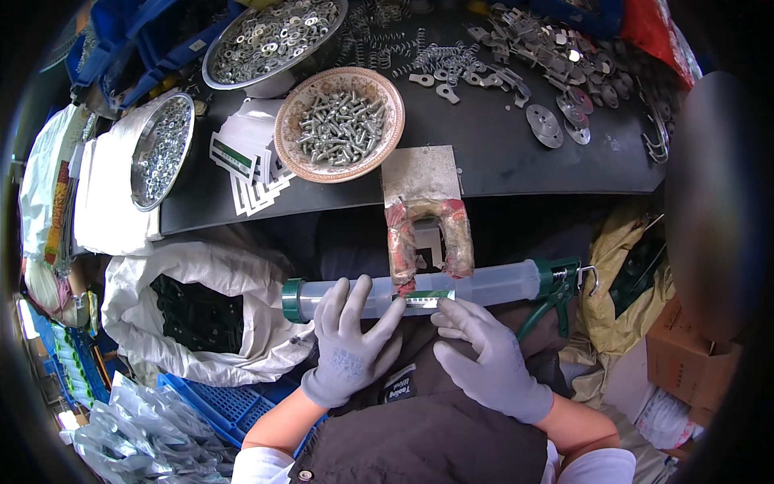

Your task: The person assembles small metal and plastic components, including metal washers, screws, plastic tubes, metal plates, and green plastic caps, using a pneumatic screwdriver and a manual clamping jig.

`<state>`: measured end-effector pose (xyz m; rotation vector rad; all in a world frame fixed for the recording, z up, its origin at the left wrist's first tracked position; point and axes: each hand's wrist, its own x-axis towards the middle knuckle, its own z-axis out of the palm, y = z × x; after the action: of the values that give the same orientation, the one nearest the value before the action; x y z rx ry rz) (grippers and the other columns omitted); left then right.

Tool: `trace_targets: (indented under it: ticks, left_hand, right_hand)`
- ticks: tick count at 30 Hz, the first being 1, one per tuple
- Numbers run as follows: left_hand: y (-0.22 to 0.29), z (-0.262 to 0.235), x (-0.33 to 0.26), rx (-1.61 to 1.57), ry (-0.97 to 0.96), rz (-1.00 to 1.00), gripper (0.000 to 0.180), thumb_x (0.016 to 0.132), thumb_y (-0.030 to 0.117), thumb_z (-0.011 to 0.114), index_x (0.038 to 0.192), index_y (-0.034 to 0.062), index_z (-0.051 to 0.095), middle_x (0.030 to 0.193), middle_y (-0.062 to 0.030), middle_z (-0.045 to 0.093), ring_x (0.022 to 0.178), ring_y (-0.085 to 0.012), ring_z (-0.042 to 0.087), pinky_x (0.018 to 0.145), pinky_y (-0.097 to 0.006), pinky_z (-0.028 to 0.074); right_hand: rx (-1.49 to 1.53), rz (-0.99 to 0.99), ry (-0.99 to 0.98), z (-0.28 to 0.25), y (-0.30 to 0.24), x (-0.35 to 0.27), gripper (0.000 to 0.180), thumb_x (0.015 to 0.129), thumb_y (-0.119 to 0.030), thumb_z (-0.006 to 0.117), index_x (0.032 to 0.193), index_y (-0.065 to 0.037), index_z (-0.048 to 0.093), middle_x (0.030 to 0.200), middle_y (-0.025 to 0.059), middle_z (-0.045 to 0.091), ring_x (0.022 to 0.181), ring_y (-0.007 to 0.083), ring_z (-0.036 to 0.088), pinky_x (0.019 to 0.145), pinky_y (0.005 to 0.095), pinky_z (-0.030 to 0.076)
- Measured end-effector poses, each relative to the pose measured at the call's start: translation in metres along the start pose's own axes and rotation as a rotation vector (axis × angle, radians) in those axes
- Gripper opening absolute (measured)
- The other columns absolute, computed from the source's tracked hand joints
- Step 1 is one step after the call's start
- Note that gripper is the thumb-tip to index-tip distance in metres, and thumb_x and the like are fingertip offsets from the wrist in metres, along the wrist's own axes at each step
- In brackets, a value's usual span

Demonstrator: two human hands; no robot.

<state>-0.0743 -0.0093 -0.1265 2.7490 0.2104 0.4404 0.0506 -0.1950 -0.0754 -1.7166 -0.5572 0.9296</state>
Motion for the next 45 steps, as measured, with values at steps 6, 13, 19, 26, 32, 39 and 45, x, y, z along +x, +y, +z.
trace_targets:
  ticks: [6,13,19,26,32,39,45]
  left_hand:
    - [-0.003,0.006,0.004,0.010,0.003,0.026,0.060,0.073,0.029,0.075,0.132,0.0250,0.062,0.141,-0.0193,0.047,0.126,-0.0421,0.046,0.103,-0.054,0.039]
    - [-0.003,0.009,0.006,0.028,-0.006,0.026,0.062,0.074,0.030,0.074,0.135,0.0249,0.061,0.140,-0.0194,0.048,0.125,-0.0408,0.047,0.105,-0.054,0.038]
    - [-0.003,0.012,0.005,0.057,-0.021,0.029,0.062,0.074,0.031,0.075,0.135,0.0252,0.060,0.141,-0.0187,0.049,0.126,-0.0399,0.047,0.106,-0.054,0.038]
    - [-0.002,0.017,0.005,0.111,-0.020,0.055,0.061,0.075,0.030,0.075,0.133,0.0289,0.059,0.140,-0.0174,0.050,0.125,-0.0383,0.048,0.105,-0.055,0.038]
    - [0.007,0.016,0.007,0.181,0.012,0.041,0.051,0.081,0.026,0.071,0.131,0.0304,0.060,0.134,-0.0132,0.053,0.122,-0.0336,0.052,0.104,-0.051,0.041]
    - [0.047,0.045,0.046,0.216,-0.076,0.190,0.052,0.077,0.023,0.069,0.125,0.0052,0.062,0.112,-0.0112,0.063,0.105,-0.0268,0.062,0.101,-0.042,0.046]
    - [0.055,0.044,0.076,0.171,-0.352,0.118,0.054,0.079,0.030,0.070,0.124,0.0024,0.059,0.097,-0.0109,0.063,0.097,-0.0253,0.064,0.086,-0.045,0.053]
  right_hand:
    - [-0.003,-0.021,0.002,0.000,0.003,0.000,0.057,0.089,0.004,0.062,0.143,0.010,0.044,0.140,0.0233,0.049,0.122,0.0294,0.062,0.102,0.0372,0.053]
    - [0.050,0.016,0.009,-0.001,0.001,0.001,0.057,0.089,0.005,0.061,0.143,0.010,0.044,0.140,0.0224,0.049,0.121,0.0284,0.062,0.103,0.0371,0.053]
    - [0.048,0.012,0.013,-0.001,0.002,0.000,0.056,0.089,0.005,0.061,0.143,0.009,0.045,0.140,0.0220,0.049,0.122,0.0278,0.062,0.103,0.0366,0.052]
    - [-0.005,-0.001,-0.014,-0.006,0.010,0.001,0.055,0.090,0.002,0.062,0.142,0.008,0.047,0.140,0.0221,0.050,0.121,0.0280,0.062,0.102,0.0366,0.053]
    - [-0.312,-0.176,0.107,-0.032,0.007,-0.008,0.057,0.085,-0.001,0.066,0.140,0.003,0.050,0.142,0.0242,0.048,0.124,0.0323,0.058,0.097,0.0387,0.054]
    - [-1.084,-0.335,0.094,-0.107,0.019,0.022,0.069,0.064,-0.017,0.073,0.129,-0.003,0.055,0.125,0.0178,0.058,0.116,0.0378,0.055,0.101,0.0470,0.043]
    - [-1.153,-0.638,0.190,-0.100,0.029,0.031,0.052,0.061,-0.018,0.073,0.109,-0.006,0.061,0.100,0.0134,0.061,0.099,0.0357,0.059,0.092,0.0487,0.044]
